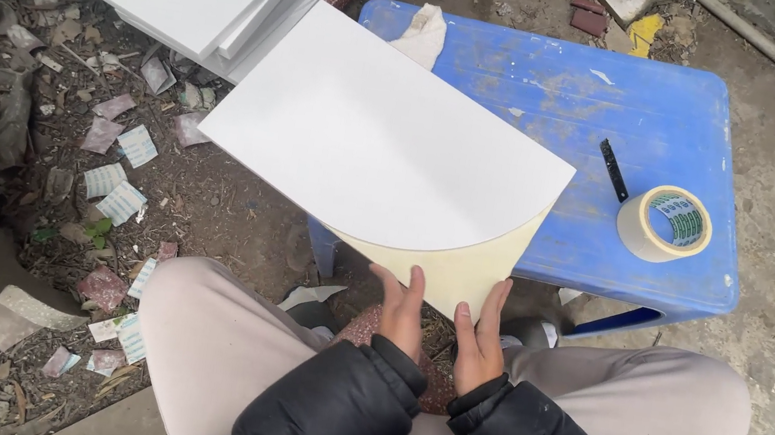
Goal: Cutting a curved line into the protective film of a wooden panel using a utility knife, peeling the film, and applying tape to the surface.
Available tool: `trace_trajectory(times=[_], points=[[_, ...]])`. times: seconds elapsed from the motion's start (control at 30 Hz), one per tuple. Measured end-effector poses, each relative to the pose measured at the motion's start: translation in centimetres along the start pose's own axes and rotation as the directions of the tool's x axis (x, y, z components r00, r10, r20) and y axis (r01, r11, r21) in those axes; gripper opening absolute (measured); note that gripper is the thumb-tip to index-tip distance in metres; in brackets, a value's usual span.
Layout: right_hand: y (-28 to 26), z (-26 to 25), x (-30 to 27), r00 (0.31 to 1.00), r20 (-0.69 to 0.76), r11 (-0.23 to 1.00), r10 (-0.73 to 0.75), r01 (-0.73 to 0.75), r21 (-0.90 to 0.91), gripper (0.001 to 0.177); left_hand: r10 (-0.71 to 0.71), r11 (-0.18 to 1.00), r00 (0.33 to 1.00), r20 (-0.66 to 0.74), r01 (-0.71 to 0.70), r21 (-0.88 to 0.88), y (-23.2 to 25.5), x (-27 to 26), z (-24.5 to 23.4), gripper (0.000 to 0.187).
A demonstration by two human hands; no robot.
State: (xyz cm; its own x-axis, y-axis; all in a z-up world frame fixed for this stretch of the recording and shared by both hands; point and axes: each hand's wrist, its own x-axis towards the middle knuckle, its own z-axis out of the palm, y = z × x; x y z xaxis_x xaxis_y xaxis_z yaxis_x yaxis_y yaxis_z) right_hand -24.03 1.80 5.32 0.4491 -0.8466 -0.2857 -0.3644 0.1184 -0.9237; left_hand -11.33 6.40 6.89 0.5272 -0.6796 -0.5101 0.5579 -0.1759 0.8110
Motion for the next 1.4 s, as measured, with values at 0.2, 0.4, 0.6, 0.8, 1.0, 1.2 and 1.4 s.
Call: trace_trajectory(times=[0.2,0.4,0.6,0.8,1.0,1.2,1.4], points=[[3.2,0.2,0.8,0.991,-0.062,0.973,-0.117,0.126,0.192,0.102,-0.081,0.992,0.994,-0.073,0.088,0.093,-3.1,-1.3,0.7,0.129],[1.6,-2.2,4.7,0.874,-0.28,0.764,0.397,-0.146,0.629,0.051,-0.059,0.986,0.919,-0.39,0.115,0.123,2.7,10.3,-15.3,0.077],[-2.0,-3.0,5.4,0.938,0.035,0.671,0.344,-0.271,0.69,0.054,0.361,0.901,0.779,-0.512,-0.433,-0.023,11.7,22.4,-29.4,0.09],[-9.9,-7.7,7.1,0.964,0.056,0.717,0.261,-0.232,0.658,0.059,0.432,0.721,0.764,-0.479,-0.612,-0.327,16.2,22.3,-26.8,0.093],[-14.9,-13.9,11.7,0.949,0.17,0.752,0.263,-0.313,0.58,0.063,0.523,0.668,0.826,-0.212,-0.551,-0.5,24.0,20.8,-20.6,0.043],[-13.2,-21.0,19.9,0.955,0.236,0.716,0.181,-0.293,0.634,0.057,0.732,0.681,0.665,-0.15,-0.721,0.13,27.9,21.1,-17.8,0.052],[-9.8,-23.7,22.7,0.938,0.29,0.678,0.189,-0.338,0.653,0.056,0.878,0.468,0.478,0.014,-0.866,0.176,28.7,19.3,-16.7,0.053]])
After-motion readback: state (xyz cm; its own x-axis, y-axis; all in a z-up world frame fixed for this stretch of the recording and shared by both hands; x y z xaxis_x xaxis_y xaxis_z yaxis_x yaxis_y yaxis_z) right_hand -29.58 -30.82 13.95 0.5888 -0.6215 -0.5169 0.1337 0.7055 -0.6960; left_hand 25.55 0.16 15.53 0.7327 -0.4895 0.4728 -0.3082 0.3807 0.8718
